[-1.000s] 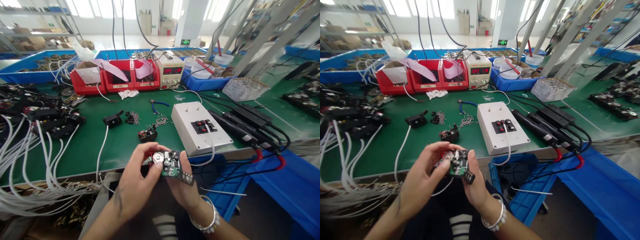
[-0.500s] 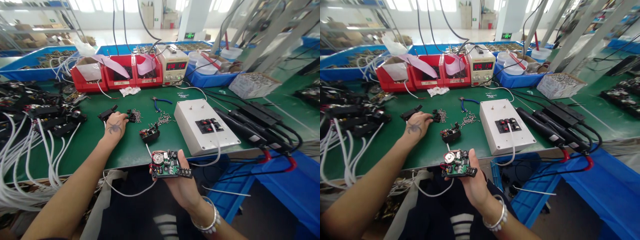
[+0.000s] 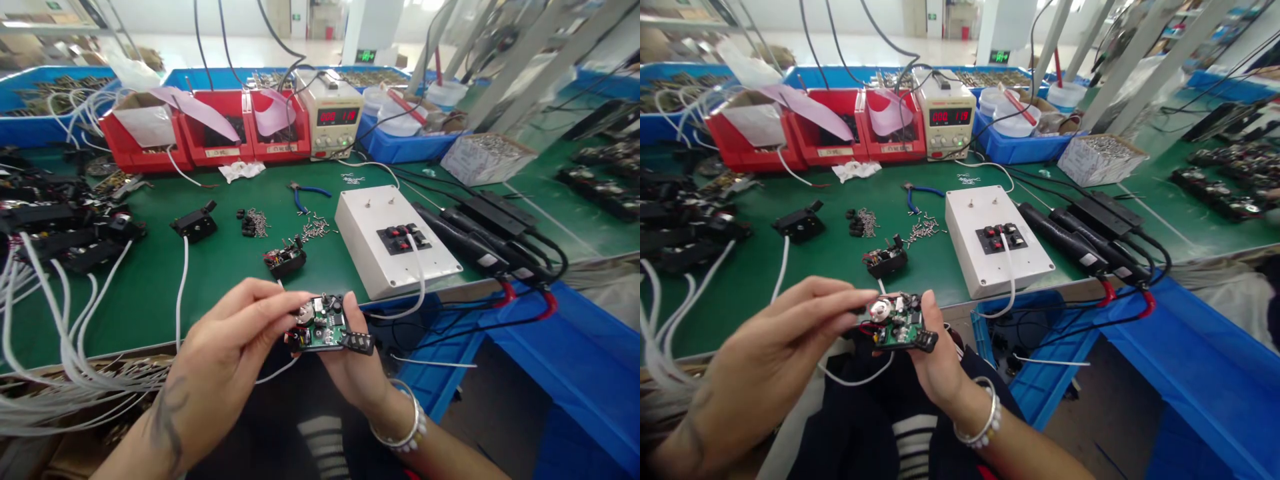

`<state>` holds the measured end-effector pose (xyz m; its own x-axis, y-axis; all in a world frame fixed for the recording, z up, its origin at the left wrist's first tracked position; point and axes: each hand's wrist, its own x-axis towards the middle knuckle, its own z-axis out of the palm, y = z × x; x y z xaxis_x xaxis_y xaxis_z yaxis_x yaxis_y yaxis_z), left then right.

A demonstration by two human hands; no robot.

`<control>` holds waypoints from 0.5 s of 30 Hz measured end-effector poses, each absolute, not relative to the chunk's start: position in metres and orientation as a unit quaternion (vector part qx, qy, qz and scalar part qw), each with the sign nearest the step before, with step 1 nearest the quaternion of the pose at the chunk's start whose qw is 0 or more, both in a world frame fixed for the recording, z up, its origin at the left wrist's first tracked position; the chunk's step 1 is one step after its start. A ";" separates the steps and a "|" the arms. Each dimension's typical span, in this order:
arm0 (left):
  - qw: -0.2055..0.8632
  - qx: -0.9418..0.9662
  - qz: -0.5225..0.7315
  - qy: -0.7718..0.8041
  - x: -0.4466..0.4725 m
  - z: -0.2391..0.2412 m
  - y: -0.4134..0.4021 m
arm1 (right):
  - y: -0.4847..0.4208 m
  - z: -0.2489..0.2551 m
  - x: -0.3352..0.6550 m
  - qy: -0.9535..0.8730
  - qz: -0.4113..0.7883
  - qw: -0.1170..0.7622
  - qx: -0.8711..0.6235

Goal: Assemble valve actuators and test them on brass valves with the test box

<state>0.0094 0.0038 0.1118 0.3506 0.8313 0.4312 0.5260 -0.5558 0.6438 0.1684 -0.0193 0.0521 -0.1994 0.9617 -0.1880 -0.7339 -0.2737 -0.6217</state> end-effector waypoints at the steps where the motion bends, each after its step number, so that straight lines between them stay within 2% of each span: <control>1: 0.207 0.801 0.377 0.416 0.012 0.113 -0.005 | -0.020 0.052 0.167 -0.209 0.745 0.568 -0.280; 11: 0.131 0.838 0.360 0.388 0.021 0.102 -0.020 | -0.028 0.050 0.166 -0.255 0.723 0.578 -0.280; 15: 0.142 0.835 0.359 0.391 0.017 0.089 -0.020 | -0.031 0.043 0.170 -0.273 0.711 0.574 -0.300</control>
<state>0.0168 -0.0198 0.0892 0.4355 0.7556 0.4893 0.5518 -0.6536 0.5180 0.1697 -0.0307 0.0426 -0.1607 0.9805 -0.1127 -0.6536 -0.1913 -0.7323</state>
